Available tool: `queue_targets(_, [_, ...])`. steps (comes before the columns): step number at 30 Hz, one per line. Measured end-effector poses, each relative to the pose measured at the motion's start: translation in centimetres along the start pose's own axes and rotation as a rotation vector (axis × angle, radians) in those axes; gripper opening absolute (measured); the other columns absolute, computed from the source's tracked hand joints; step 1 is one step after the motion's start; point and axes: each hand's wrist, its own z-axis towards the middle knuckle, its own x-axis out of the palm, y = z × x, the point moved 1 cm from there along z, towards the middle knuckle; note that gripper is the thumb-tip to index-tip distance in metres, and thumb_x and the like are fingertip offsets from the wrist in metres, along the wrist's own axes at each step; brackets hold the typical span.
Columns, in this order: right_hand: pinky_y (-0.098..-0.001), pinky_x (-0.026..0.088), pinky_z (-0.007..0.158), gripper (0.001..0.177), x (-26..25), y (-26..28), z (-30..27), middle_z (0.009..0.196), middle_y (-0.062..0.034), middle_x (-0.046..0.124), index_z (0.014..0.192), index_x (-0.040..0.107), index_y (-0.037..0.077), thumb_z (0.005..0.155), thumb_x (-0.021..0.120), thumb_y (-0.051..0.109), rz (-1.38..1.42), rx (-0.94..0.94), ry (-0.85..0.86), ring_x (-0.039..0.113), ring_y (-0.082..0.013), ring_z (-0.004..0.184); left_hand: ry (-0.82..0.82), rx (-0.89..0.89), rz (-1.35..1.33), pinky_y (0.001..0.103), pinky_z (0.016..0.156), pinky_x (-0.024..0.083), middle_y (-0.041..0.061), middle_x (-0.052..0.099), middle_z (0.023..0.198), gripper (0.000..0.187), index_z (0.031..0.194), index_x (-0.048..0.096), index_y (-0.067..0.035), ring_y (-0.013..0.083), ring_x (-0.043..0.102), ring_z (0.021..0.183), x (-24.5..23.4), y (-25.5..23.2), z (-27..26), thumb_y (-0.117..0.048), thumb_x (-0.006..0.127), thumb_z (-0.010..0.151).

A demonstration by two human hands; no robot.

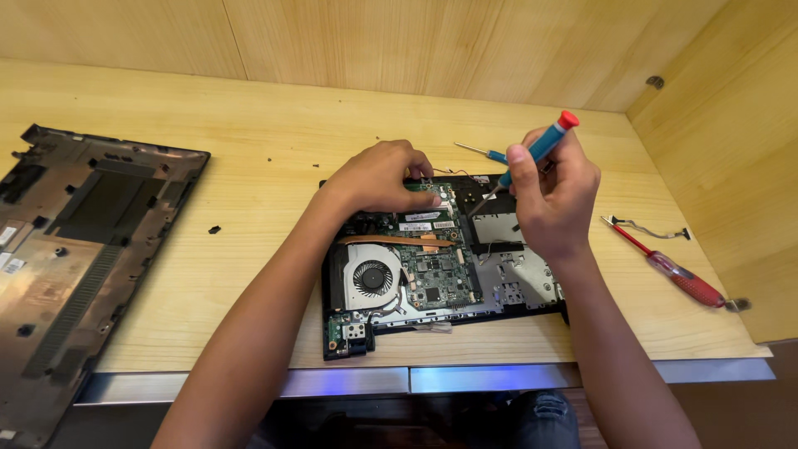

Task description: The person uses a screwdriver to remove screws from the motherboard of a disassembled laptop. They carefully place the removed screws on the wooden table next to the laptop chassis.

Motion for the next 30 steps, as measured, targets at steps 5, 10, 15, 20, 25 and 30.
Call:
queue_targets(5, [-0.0265,0.046,0.052,0.017,-0.6,0.8,-2.4,0.06,-0.0111,0.056,0.087,0.056,0.0,0.098,0.059,0.012,-0.001,0.031,0.04,0.056,-0.0175,0.05,0.111,-0.049,0.15,0.054,0.095,0.045,0.006,0.062,0.11,0.069,0.124,0.061,-0.015,0.0299,0.056,0.112,-0.7,-2.4,-0.9,-0.056,0.07,0.068])
queue_targets(10, [-0.0264,0.047,0.05,0.018,-0.7,1.8,-4.0,0.062,-0.0098,0.057,0.085,0.054,0.001,0.094,0.06,0.016,0.057,0.073,0.068,0.054,-0.0148,0.048,0.484,-0.109,0.262,0.054,0.109,0.027,0.011,0.032,0.147,0.124,0.153,0.016,-0.017,0.0321,0.027,0.139,-1.9,-5.6,-2.8,-0.079,0.063,0.058])
queue_targets(15, [-0.0287,0.05,0.056,0.019,-0.1,1.6,-4.5,0.063,-0.0109,0.055,0.084,0.052,0.002,0.095,0.058,0.017,0.148,0.121,0.09,0.055,-0.0145,0.052,0.567,-0.1,0.304,0.065,0.109,0.022,0.014,0.018,0.157,0.129,0.154,0.008,-0.019,0.0352,0.02,0.145,-2.4,-5.6,-3.2,-0.075,0.07,0.055])
queue_targets(20, [-0.0343,0.051,0.06,0.022,-1.9,2.0,-6.3,0.07,-0.0157,0.057,0.086,0.05,0.001,0.095,0.056,0.021,0.113,0.152,0.045,0.059,-0.0205,0.057,0.516,-0.008,0.272,0.073,0.107,0.012,0.018,0.011,0.158,0.122,0.153,0.012,-0.015,0.041,0.009,0.146,-1.8,-8.4,-3.9,-0.078,0.062,0.061])
queue_targets(25, [-0.0322,0.049,0.059,0.021,-3.7,1.6,-9.0,0.067,-0.0122,0.053,0.088,0.049,-0.002,0.095,0.055,0.017,0.05,0.167,-0.052,0.058,-0.0211,0.054,0.486,0.154,0.37,0.076,0.105,0.007,0.019,0.011,0.157,0.11,0.151,0.015,-0.012,0.0423,0.006,0.145,1.8,-9.2,-3.9,-0.072,0.059,0.07])
queue_targets(30, [-0.0335,0.049,0.058,0.023,-3.8,1.6,-9.3,0.068,-0.0148,0.053,0.088,0.047,-0.003,0.096,0.055,0.016,0.04,0.137,-0.12,0.056,-0.0208,0.052,0.538,0.135,0.301,0.071,0.107,0.009,0.016,0.017,0.157,0.102,0.152,0.016,-0.011,0.0379,0.007,0.147,1.6,-8.6,-3.9,-0.065,0.056,0.074])
